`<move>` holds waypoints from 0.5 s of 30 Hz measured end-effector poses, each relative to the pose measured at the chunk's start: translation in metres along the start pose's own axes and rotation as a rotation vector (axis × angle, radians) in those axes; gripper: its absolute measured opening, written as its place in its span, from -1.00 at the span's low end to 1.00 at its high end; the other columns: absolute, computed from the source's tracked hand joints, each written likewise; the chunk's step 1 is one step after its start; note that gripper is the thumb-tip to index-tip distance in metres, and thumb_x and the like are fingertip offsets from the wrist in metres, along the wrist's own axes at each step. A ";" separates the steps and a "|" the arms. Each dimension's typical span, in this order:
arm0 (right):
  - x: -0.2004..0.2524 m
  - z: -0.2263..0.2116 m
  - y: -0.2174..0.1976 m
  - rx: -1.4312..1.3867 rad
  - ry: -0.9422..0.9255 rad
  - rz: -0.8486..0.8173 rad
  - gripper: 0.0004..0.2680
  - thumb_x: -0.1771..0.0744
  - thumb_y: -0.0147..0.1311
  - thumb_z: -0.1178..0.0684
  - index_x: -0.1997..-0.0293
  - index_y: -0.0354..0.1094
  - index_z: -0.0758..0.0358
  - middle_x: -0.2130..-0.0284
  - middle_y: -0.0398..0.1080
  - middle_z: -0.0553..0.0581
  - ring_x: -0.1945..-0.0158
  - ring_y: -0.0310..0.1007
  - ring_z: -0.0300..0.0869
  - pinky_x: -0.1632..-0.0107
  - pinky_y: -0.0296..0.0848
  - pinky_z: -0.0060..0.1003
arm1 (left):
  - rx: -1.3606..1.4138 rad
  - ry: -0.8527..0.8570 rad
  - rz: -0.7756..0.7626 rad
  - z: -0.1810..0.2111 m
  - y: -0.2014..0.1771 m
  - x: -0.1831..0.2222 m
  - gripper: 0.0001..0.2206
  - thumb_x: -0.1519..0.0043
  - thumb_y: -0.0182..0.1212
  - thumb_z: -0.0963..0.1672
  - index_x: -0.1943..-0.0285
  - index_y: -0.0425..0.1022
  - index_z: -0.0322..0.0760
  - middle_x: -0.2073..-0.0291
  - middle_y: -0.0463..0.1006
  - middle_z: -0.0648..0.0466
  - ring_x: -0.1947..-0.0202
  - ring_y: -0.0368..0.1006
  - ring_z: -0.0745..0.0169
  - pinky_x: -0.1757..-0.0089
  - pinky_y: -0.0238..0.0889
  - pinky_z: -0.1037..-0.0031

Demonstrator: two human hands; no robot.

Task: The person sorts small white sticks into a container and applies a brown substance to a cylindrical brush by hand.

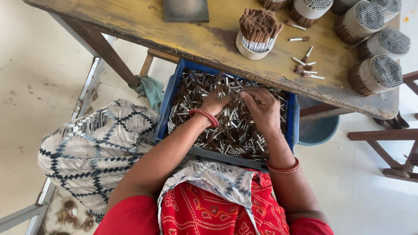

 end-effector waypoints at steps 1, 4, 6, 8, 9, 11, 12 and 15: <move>-0.002 -0.002 -0.001 0.002 0.005 0.007 -0.81 -0.34 0.24 -0.06 0.01 0.57 0.12 0.04 0.57 0.11 0.00 0.62 -0.17 0.06 0.65 -0.30 | -0.003 -0.002 -0.008 -0.007 0.002 -0.002 -0.35 -0.07 0.47 0.10 -0.20 0.49 -0.40 0.22 0.70 -0.08 0.28 0.63 0.15 0.22 0.47 0.39; 0.001 -0.018 0.003 0.019 -0.279 -0.071 -0.51 -0.20 0.41 0.04 -0.23 0.39 0.35 -0.04 0.47 0.28 -0.07 0.48 -0.04 -0.06 0.46 -0.20 | -0.462 0.256 -0.043 -0.008 0.015 -0.004 -0.31 0.01 0.49 0.07 -0.25 0.40 -0.30 0.16 0.68 -0.04 0.20 0.63 0.07 0.12 0.46 0.32; 0.008 -0.013 0.022 -0.113 -0.353 -0.244 -0.78 -0.26 0.31 0.18 0.01 0.56 0.28 0.05 0.56 0.14 -0.06 0.52 -0.11 -0.16 0.47 -0.23 | -0.710 0.360 -0.088 -0.012 0.020 -0.002 -0.24 0.13 0.54 0.05 -0.24 0.37 -0.31 0.15 0.65 -0.03 0.18 0.62 0.02 0.13 0.48 0.28; 0.010 0.001 0.023 -0.069 -0.297 -0.156 -0.83 -0.27 0.33 0.17 0.07 0.58 0.24 0.10 0.58 0.09 -0.02 0.57 -0.15 -0.10 0.53 -0.26 | -0.739 0.293 -0.099 -0.021 0.015 -0.005 -0.27 0.12 0.52 0.10 -0.20 0.44 -0.30 0.18 0.66 -0.02 0.19 0.63 0.05 0.12 0.48 0.29; 0.008 0.009 0.021 -0.027 -0.243 -0.065 -0.87 -0.27 0.34 0.17 0.13 0.60 0.20 0.15 0.59 0.04 0.03 0.61 -0.18 -0.04 0.58 -0.29 | -0.771 0.229 -0.109 -0.025 0.010 -0.009 -0.28 0.11 0.51 0.15 -0.15 0.51 -0.28 0.21 0.68 -0.01 0.19 0.64 0.08 0.12 0.49 0.30; 0.006 0.000 0.009 -0.014 -0.223 0.030 -0.89 -0.29 0.30 0.17 0.13 0.61 0.18 0.13 0.58 0.04 0.05 0.61 -0.19 0.00 0.61 -0.32 | -0.566 0.149 -0.124 -0.020 0.006 -0.004 -0.26 0.12 0.52 0.18 -0.15 0.54 -0.31 0.22 0.68 -0.02 0.21 0.63 0.09 0.13 0.48 0.29; 0.006 -0.003 0.000 -0.001 -0.194 0.122 -0.90 -0.31 0.27 0.16 0.13 0.61 0.16 0.11 0.57 0.03 0.07 0.61 -0.20 0.03 0.64 -0.35 | -0.358 0.063 -0.143 -0.022 0.004 -0.001 -0.23 0.12 0.53 0.21 -0.14 0.57 -0.34 0.22 0.69 -0.04 0.22 0.61 0.10 0.15 0.47 0.29; 0.016 -0.017 0.014 0.090 -0.500 0.076 -0.90 -0.35 0.28 0.11 0.06 0.59 0.17 0.08 0.59 0.08 -0.01 0.61 -0.18 -0.05 0.62 -0.32 | 0.138 -0.151 -0.088 0.005 0.005 0.026 -0.20 0.11 0.40 0.25 -0.14 0.54 -0.38 0.22 0.67 -0.05 0.25 0.61 0.17 0.22 0.52 0.29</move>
Point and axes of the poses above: each hand's wrist, its own x-axis away from the middle knuckle, its own y-axis out of the palm, z = x × y, the point moved 7 cm from there along -x, towards the middle knuckle
